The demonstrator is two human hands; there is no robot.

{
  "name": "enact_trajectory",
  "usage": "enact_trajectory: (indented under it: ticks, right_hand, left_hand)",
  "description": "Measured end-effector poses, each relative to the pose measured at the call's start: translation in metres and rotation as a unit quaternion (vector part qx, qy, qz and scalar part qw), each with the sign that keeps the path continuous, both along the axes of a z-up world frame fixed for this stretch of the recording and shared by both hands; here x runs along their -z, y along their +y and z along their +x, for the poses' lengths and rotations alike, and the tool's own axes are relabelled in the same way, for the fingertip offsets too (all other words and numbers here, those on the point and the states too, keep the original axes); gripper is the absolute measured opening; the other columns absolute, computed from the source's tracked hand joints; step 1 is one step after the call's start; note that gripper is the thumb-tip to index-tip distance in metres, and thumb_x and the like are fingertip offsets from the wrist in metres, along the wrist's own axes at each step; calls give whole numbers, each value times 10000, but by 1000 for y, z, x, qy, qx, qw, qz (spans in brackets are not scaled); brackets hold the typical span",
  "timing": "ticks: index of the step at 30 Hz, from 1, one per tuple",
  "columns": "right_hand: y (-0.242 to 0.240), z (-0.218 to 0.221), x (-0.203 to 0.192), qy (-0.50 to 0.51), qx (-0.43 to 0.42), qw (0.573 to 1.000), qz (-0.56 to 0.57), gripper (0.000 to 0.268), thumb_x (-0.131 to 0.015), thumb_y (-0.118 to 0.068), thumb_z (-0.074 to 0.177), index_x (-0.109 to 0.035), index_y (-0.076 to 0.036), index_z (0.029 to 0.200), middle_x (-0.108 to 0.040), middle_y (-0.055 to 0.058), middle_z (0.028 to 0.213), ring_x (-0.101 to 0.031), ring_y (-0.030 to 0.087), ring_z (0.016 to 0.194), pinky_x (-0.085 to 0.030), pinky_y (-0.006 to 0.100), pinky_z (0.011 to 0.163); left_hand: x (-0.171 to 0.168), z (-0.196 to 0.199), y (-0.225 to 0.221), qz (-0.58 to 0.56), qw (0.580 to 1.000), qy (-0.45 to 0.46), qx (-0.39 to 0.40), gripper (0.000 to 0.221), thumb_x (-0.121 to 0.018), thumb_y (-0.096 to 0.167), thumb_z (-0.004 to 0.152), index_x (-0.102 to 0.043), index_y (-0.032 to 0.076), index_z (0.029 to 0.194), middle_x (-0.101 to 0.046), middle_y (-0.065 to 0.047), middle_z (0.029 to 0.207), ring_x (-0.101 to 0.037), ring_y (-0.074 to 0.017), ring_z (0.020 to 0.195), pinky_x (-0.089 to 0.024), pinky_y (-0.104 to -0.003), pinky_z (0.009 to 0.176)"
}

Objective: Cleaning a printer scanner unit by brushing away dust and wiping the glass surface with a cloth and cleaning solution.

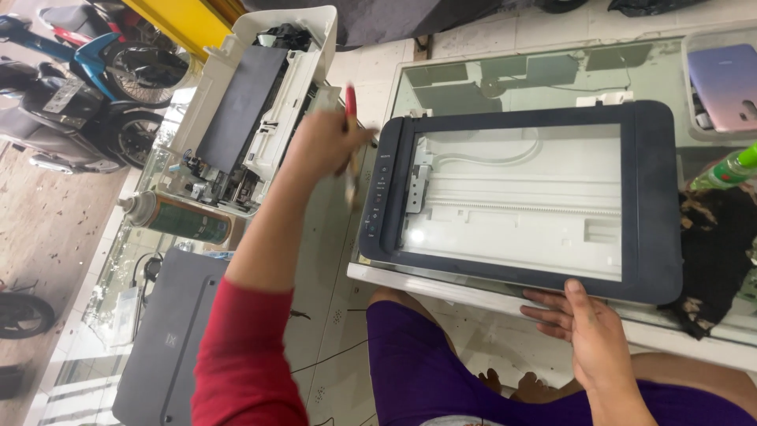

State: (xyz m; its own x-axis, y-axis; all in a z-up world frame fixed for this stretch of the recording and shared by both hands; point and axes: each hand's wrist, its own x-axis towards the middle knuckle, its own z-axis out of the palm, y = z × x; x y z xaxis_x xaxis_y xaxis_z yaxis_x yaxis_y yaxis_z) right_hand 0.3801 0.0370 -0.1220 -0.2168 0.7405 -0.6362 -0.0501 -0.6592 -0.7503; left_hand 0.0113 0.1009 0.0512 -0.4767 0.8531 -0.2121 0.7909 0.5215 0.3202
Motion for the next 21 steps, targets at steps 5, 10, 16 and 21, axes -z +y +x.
enact_trajectory:
  ticks: [5, 10, 16, 21]
  right_hand:
    - [-1, -2, -2, -9, 0, 1000, -2, 586, -440, -414, 1080, -642, 113, 1242, -755, 297, 1158, -744, 460, 948, -529, 429, 766]
    - [1, -5, -10, -22, -3, 1000, -6, 657, -414, -445, 1046, -536, 69, 1437, -702, 291, 1216, -700, 480, 1017, -525, 495, 838]
    - [-5, -2, 13, -7, 21, 999, 30, 683, -480, -479, 1020, -564, 88, 1391, -739, 282, 1140, -736, 440, 910, -549, 413, 701]
    - [-4, -1, 51, 21, 47, 998, 44, 590, -489, -508, 1019, -636, 53, 1130, -772, 303, 1106, -777, 430, 872, -584, 428, 634]
  left_hand:
    - [39, 5, -45, -165, 985, 23, -34, 472, -660, 522, 1010, -579, 116, 785, -586, 11, 646, -532, -74, 520, -510, -189, 497]
    - [96, -40, 23, 75, 989, 106, -65, 434, -691, 529, 968, -630, 106, 889, -644, 12, 651, -618, -93, 547, -523, -217, 505]
    - [103, -61, 100, 440, 867, -139, -186, 148, -538, 226, 890, -677, 193, 851, -732, -45, 720, -680, -181, 531, -585, -311, 484]
    - [106, -83, 76, 263, 950, 126, -113, 380, -643, 551, 924, -706, 176, 914, -746, -101, 763, -730, -389, 771, -509, -545, 630]
